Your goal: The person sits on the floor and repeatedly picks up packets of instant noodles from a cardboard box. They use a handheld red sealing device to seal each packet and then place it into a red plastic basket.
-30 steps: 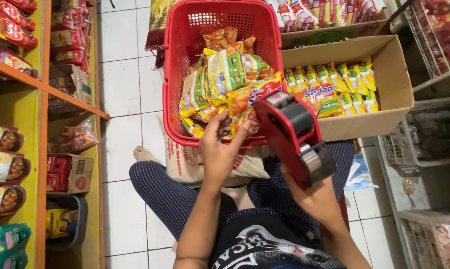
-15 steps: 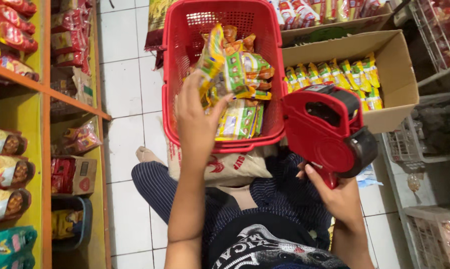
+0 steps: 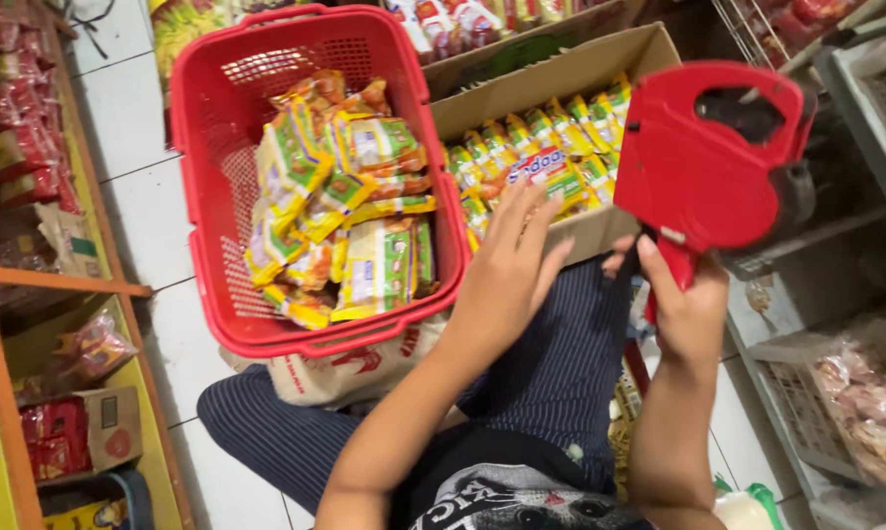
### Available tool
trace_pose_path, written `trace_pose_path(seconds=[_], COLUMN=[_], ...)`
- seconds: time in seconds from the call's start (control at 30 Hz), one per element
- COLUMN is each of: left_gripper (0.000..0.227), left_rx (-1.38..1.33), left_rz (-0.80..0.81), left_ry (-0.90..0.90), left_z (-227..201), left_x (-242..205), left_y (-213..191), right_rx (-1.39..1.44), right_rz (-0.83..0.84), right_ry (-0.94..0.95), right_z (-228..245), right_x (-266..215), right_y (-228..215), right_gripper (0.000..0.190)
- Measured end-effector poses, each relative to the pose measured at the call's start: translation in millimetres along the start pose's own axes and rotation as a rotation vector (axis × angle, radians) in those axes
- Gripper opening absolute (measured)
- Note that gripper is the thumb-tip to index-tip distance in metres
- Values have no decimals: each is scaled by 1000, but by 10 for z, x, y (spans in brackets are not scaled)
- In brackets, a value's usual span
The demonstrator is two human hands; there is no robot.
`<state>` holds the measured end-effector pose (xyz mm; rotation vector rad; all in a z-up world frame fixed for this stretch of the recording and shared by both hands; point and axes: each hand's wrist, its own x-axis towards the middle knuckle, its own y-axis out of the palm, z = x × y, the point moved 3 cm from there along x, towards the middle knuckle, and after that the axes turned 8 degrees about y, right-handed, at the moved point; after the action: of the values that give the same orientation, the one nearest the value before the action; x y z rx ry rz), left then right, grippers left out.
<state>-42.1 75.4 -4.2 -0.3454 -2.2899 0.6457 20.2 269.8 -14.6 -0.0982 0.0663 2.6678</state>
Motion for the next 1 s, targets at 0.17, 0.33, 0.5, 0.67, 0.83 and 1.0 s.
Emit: trace_pose_path(seconds=[0.17,0.33,0.5,0.67,0.83,1.0], left_gripper=[65,88,86,89,63,49], left_rx=[245,218,48,-22,-209,-174], left_rz=[26,177,44,22,225,-108], left_ry=[-126,-616,-554,-565,-804,-197], left_z=[694,1243,1357,1487,1387,874], left_x=[508,286,115,118,154,402], left_y=[882,1097,1123,1139,1080,862], right_rx=[169,139,-12,-517,-206,252], right_rz=[27,80,38,-53,-2,67], right_ry=[-24,7,-10,-487,-313,-21], right_z=[-263,-646,-807,-698,-835,-801], right_x=[714,1261,1254,1074,1146,1184], right_y=[-81,-74,77,197,164,-13], right_gripper=[22,20,27,24,27,23])
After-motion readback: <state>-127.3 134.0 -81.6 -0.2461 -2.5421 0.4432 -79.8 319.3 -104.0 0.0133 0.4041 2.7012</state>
